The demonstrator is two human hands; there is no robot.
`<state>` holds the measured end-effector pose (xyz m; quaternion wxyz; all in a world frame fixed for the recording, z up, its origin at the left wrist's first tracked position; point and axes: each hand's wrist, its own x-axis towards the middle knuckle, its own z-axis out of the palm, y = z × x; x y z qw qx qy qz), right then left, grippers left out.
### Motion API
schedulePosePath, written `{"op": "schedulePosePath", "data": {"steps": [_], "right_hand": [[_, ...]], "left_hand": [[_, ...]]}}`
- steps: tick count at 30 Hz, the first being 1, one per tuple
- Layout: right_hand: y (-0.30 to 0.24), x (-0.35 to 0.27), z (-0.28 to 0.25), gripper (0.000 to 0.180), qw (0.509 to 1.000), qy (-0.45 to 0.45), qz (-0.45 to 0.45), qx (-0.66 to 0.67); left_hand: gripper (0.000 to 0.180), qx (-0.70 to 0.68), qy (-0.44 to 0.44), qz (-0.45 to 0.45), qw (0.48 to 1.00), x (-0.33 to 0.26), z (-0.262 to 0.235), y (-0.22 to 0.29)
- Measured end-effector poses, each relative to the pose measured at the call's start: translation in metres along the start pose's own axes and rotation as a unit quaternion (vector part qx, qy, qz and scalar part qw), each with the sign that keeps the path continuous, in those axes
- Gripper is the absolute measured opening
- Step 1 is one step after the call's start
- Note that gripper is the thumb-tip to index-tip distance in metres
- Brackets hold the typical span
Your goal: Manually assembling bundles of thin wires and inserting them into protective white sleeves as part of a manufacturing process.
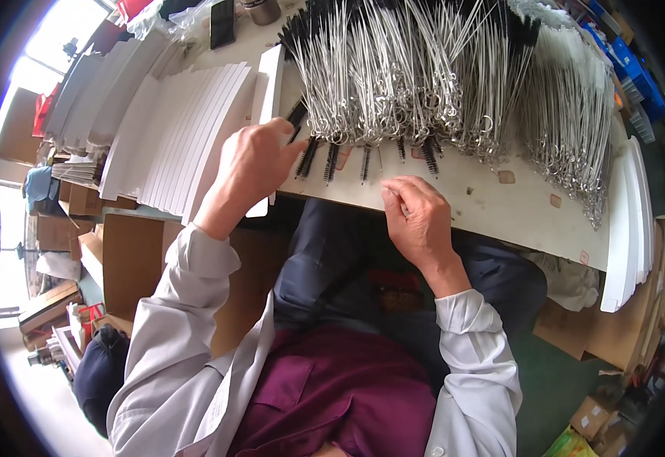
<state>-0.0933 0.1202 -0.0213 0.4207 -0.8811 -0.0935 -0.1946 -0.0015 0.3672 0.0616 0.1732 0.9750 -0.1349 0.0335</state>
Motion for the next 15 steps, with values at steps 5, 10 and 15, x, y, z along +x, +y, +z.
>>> {"op": "schedulePosePath", "data": {"steps": [5,10,15], "right_hand": [[0.0,0.002,0.004,0.009,0.999,-0.003,0.025,0.024],[0.004,-0.001,0.01,0.006,0.999,0.036,-0.017,-0.017],[0.001,0.002,0.01,0.007,0.999,0.035,-0.024,-0.033]], "left_hand": [[0.031,0.012,-0.009,0.062,0.998,0.025,0.028,-0.024],[0.024,0.02,0.031,0.189,0.981,0.04,0.035,-0.024],[0.018,0.07,0.027,0.263,0.962,0.05,0.035,-0.032]]}}
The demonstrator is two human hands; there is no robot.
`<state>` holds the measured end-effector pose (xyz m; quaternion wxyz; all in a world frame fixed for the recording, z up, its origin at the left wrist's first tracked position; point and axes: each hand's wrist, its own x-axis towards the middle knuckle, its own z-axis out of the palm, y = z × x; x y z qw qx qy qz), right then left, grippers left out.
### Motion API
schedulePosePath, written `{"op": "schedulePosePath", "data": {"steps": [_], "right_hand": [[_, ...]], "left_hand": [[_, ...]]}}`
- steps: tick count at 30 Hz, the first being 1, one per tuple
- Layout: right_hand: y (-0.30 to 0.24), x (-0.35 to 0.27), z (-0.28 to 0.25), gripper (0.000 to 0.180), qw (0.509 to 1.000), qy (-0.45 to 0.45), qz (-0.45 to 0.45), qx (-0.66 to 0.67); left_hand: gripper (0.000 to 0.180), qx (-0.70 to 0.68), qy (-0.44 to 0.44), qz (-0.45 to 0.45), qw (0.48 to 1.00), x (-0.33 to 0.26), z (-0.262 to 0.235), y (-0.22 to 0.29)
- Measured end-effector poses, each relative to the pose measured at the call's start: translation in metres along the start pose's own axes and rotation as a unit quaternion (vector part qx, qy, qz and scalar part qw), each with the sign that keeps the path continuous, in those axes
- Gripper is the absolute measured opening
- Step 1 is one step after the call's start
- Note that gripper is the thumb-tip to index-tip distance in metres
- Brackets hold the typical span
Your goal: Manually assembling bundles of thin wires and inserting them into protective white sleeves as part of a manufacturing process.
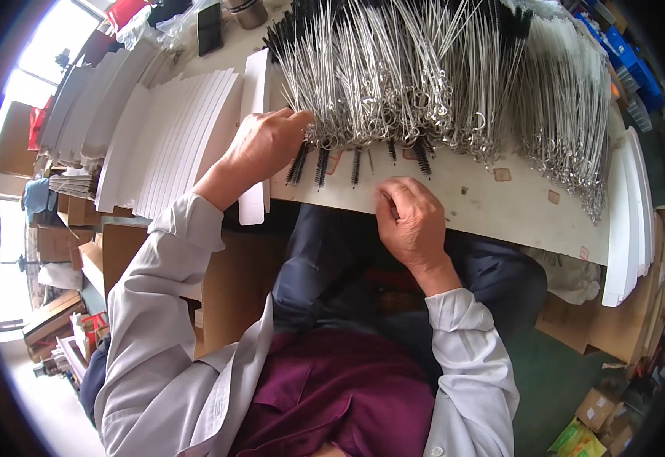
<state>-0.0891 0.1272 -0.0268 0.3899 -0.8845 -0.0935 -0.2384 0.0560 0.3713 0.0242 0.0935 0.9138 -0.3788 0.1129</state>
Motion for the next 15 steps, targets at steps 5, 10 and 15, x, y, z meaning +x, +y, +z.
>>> {"op": "schedulePosePath", "data": {"steps": [5,10,15], "right_hand": [[-0.001,0.0,0.0,0.007,1.0,0.006,-0.004,0.002],[-0.001,0.001,0.0,0.006,1.0,-0.002,0.007,0.029],[0.001,-0.001,-0.001,0.006,0.999,-0.01,0.01,0.03]], "left_hand": [[0.011,-0.131,0.055,-0.011,0.99,-0.004,-0.015,-0.002],[0.02,-0.248,0.051,-0.055,0.966,0.0,-0.034,-0.006],[0.023,-0.422,-0.069,-0.205,0.88,0.011,-0.049,-0.005]]}}
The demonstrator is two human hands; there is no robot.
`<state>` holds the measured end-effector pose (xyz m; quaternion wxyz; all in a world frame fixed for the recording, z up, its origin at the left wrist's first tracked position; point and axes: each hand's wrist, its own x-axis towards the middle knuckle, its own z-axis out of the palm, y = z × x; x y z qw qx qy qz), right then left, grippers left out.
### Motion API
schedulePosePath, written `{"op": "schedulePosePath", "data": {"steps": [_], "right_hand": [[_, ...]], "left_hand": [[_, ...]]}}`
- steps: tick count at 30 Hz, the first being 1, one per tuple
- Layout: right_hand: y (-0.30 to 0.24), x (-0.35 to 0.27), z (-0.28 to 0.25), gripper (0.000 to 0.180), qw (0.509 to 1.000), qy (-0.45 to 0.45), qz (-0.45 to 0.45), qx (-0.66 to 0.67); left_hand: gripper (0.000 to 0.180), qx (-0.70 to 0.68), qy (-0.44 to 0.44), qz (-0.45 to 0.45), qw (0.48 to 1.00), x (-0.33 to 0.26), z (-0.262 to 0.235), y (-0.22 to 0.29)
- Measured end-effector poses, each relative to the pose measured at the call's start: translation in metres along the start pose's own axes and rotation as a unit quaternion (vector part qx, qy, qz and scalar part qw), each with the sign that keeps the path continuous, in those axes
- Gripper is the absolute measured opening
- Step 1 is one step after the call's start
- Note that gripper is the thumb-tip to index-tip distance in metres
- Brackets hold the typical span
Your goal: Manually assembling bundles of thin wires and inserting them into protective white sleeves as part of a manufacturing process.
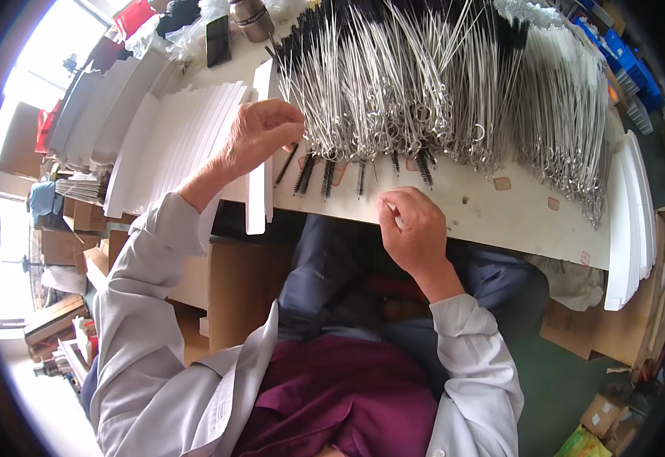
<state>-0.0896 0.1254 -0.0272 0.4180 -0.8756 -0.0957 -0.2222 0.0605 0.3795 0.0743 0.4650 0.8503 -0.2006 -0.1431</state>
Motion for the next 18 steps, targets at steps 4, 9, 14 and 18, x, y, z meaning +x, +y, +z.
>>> {"op": "schedulePosePath", "data": {"steps": [4,9,14,18], "right_hand": [[-0.008,0.003,0.001,0.005,0.999,0.005,-0.029,0.029],[-0.027,0.036,0.014,0.01,0.986,0.024,-0.167,0.009],[-0.051,0.083,0.042,0.024,0.969,-0.034,-0.226,-0.095],[-0.036,0.117,0.072,0.041,0.934,-0.053,-0.284,-0.211]], "left_hand": [[0.03,-0.19,0.047,-0.026,0.98,0.004,-0.001,-0.006],[0.032,-0.287,0.131,-0.079,0.946,-0.002,0.002,0.008],[0.035,-0.353,0.195,-0.11,0.908,-0.008,0.005,0.005],[0.023,-0.431,0.039,-0.167,0.886,-0.005,0.0,-0.008]]}}
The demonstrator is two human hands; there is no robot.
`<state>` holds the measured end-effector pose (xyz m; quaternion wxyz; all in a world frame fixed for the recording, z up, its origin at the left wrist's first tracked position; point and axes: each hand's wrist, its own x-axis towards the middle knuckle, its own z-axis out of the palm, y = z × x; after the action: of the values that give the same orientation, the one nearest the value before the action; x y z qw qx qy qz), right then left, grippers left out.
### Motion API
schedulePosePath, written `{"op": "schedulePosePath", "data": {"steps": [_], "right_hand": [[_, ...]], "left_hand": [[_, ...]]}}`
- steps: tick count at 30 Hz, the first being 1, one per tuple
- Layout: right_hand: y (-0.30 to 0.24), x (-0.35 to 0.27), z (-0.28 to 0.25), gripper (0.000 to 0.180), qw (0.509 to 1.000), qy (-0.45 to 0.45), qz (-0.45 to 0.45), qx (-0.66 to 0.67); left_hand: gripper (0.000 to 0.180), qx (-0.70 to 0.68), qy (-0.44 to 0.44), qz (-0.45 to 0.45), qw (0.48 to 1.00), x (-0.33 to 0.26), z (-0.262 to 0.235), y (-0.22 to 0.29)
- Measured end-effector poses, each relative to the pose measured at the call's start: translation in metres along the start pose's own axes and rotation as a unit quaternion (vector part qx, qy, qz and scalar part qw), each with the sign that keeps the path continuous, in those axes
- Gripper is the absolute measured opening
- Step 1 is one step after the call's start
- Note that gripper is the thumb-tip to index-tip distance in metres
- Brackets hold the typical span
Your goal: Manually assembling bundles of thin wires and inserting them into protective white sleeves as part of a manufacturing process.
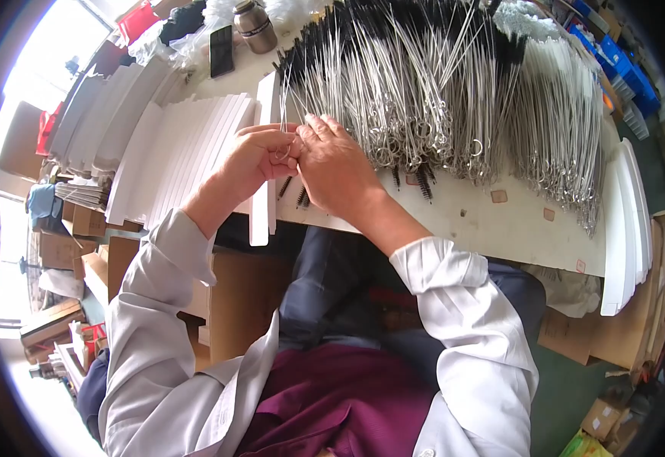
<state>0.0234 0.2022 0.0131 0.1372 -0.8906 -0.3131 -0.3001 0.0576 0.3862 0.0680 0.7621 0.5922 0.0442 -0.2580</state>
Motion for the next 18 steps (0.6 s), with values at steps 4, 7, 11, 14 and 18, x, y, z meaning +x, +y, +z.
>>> {"op": "schedulePosePath", "data": {"steps": [4,7,11,14,18], "right_hand": [[0.005,0.011,0.012,0.049,0.989,-0.125,-0.013,-0.078],[0.007,0.013,0.017,0.05,0.969,-0.203,-0.018,-0.142],[0.007,0.012,0.017,0.052,0.966,-0.208,-0.021,-0.153],[0.007,0.015,0.017,0.053,0.96,-0.223,-0.02,-0.17],[0.012,0.009,0.027,0.048,0.978,-0.162,0.005,-0.132]], "left_hand": [[0.014,0.028,0.007,0.008,1.0,0.0,-0.005,-0.002],[0.016,0.002,0.01,-0.009,1.0,-0.013,0.005,0.002],[0.019,-0.025,-0.012,-0.007,1.0,-0.032,0.01,0.006],[0.021,-0.041,-0.052,-0.012,0.998,-0.053,0.019,0.007],[0.023,-0.038,-0.047,0.001,0.998,-0.074,0.028,0.0]]}}
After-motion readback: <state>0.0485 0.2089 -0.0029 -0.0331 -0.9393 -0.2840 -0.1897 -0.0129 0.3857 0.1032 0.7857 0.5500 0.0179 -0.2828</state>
